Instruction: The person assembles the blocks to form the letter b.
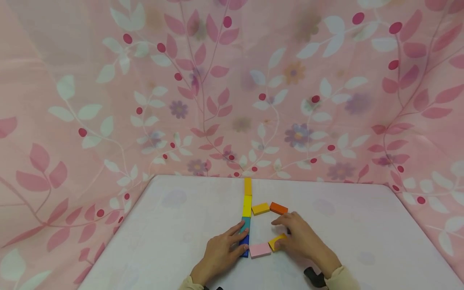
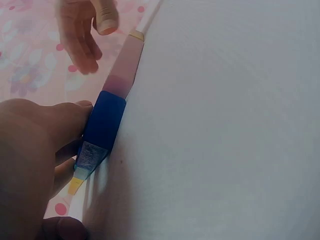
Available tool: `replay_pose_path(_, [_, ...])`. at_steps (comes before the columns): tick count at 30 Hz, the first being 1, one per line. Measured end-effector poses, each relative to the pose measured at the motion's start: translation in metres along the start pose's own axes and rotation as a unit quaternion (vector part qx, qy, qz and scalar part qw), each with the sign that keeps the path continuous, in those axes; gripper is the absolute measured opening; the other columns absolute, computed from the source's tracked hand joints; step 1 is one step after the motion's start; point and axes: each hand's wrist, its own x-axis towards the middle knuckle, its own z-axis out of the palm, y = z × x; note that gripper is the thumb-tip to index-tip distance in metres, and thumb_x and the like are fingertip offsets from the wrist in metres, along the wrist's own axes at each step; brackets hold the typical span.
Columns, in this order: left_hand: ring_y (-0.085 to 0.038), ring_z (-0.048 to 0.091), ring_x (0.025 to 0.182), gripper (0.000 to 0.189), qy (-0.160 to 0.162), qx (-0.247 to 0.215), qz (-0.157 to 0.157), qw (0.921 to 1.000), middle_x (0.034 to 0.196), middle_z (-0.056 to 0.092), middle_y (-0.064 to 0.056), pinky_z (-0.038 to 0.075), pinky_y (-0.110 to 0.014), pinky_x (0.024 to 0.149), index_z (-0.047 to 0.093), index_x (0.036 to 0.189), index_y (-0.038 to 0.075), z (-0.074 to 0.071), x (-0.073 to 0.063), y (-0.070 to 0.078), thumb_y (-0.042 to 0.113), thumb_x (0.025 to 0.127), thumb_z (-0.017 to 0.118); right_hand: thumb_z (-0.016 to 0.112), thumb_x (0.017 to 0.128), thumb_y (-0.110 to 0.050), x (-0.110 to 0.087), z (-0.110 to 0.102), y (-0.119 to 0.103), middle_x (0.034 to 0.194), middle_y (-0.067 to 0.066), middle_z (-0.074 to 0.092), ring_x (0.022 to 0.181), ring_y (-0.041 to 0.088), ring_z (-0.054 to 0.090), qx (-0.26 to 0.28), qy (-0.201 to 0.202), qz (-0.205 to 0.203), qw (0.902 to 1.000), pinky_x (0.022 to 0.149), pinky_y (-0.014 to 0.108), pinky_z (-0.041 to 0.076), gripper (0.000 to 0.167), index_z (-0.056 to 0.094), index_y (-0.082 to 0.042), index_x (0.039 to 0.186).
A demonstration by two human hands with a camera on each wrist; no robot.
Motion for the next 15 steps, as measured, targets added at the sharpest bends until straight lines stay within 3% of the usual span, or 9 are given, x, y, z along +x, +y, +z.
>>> replay_pose_path(5, [-0.022, 0.073, 0.12, 0.046, 0.003, 0.001, 0.002, 1.0, 0.162, 0.052, 0.012, 0.044, -0.018, 0.064, 0.067, 0.144, 0.03, 0.001, 0.0, -0.001, 0.048, 0.102, 0.069, 0.09, 0.086, -0.024, -0.008, -0.019, 0.034, 0.13, 0.013, 0.071, 0.116, 0.036, 0.066, 0.014, 0.063, 0.03, 0.9975, 0.086, 0.05, 0.06, 0.055, 0.071, -0.009, 0.135])
replay_pose_path(10, [-0.023, 0.073, 0.121, 0.045, 0.004, 0.0, 0.001, 1.0, 0.162, 0.052, 0.011, 0.047, -0.02, 0.066, 0.068, 0.143, 0.03, 0.0, 0.0, -0.001, 0.047, 0.101, 0.07, 0.087, 0.089, -0.027, -0.014, -0.02, 0.057, 0.13, 0.014, 0.071, 0.11, 0.032, 0.068, 0.04, 0.038, 0.037, 0.9978, 0.083, 0.038, 0.06, 0.057, 0.068, -0.005, 0.138])
replay_pose_path(15, [-0.022, 0.07, 0.126, 0.046, -0.002, -0.006, -0.003, 1.0, 0.162, 0.051, 0.012, 0.052, -0.023, 0.073, 0.067, 0.144, 0.031, 0.001, 0.001, 0.001, 0.048, 0.102, 0.069, 0.086, 0.09, -0.029, -0.013, -0.014, 0.063, 0.129, 0.01, 0.074, 0.109, 0.028, 0.069, 0.04, 0.028, 0.036, 0.9981, 0.088, 0.04, 0.059, 0.054, 0.069, -0.006, 0.135])
